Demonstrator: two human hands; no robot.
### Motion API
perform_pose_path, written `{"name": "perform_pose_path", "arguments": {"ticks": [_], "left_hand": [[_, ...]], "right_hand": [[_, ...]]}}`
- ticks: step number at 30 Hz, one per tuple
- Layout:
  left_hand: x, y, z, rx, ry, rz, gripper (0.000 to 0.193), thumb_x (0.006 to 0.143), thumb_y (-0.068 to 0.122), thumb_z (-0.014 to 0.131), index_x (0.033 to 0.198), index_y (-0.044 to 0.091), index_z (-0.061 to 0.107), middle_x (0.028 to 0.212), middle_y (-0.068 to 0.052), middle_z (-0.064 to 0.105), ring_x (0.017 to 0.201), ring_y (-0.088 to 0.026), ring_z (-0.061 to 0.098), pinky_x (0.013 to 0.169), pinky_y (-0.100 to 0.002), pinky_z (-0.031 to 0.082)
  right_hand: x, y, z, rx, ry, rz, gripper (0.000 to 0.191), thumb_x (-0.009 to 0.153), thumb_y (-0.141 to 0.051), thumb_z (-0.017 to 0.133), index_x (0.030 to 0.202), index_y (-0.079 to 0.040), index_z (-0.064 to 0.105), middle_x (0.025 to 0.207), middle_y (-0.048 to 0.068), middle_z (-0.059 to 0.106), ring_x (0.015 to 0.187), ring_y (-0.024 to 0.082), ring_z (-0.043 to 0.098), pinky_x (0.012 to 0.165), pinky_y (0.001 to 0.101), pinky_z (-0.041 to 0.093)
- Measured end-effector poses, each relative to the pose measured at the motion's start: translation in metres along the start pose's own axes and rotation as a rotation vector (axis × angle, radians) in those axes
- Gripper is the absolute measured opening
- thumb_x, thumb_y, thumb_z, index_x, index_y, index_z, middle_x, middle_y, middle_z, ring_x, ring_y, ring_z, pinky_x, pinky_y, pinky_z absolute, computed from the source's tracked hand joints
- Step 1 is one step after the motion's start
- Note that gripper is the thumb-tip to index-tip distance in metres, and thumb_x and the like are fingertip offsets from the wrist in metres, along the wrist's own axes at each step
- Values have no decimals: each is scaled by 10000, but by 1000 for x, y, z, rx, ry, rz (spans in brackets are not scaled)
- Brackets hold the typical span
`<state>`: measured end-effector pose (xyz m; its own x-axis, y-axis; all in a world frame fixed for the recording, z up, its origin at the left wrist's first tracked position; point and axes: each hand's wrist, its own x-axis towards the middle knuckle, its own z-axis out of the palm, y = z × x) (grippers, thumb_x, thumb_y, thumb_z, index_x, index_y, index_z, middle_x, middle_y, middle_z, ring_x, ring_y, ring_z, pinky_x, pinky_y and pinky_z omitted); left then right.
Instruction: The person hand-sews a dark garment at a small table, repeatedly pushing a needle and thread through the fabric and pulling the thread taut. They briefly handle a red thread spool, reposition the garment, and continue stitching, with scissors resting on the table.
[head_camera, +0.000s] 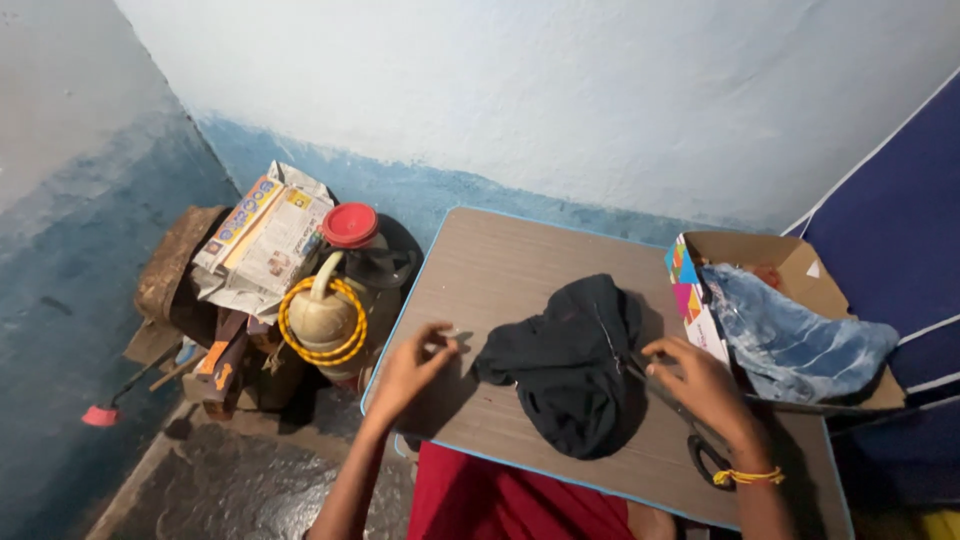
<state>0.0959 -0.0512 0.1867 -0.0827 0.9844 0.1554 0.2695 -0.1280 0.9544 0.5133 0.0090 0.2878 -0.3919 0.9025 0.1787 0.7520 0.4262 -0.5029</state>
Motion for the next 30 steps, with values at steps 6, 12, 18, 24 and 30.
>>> {"name": "perform_pose_path", "arguments": {"ticks": [6,12,18,24,30], "left_hand": [[-2,82,37,129,100,256,165,879,145,742,1041,123,756,977,-39,787,788,-202,762,662,-297,606],[-7,112,81,443,-53,645,154,815,204,786,949,153,731,911,-54,653,864,-284,654,714,-392,535],[4,99,87,569,-93,763,204,792,182,769,989,150,724,963,-41,622,885,-266,618,712,-392,530],[13,101,91,460,-87,662,163,825,215,743,966,140,710,905,-58,653,856,-283,665,703,-407,539],[17,117,94,212,-69,404,196,854,256,643,977,108,680,859,-126,699,805,-346,682,699,-445,524]], "right_hand": [[5,-38,-4,68,198,-133,169,857,-126,706,1009,-55,724,1014,60,729,862,202,740,736,321,555],[6,-68,5,-105,150,-375,137,788,-151,787,900,-85,743,905,27,684,880,249,678,878,387,518],[5,-71,12,-228,88,-224,187,723,-208,821,867,-119,740,878,12,672,853,245,655,708,400,522],[2,-69,12,-163,69,-134,302,738,-218,826,982,-102,691,872,42,702,842,242,684,726,390,535],[-1,-55,14,69,71,34,184,883,-165,711,1060,-118,707,896,63,691,848,206,735,703,343,569]]}}
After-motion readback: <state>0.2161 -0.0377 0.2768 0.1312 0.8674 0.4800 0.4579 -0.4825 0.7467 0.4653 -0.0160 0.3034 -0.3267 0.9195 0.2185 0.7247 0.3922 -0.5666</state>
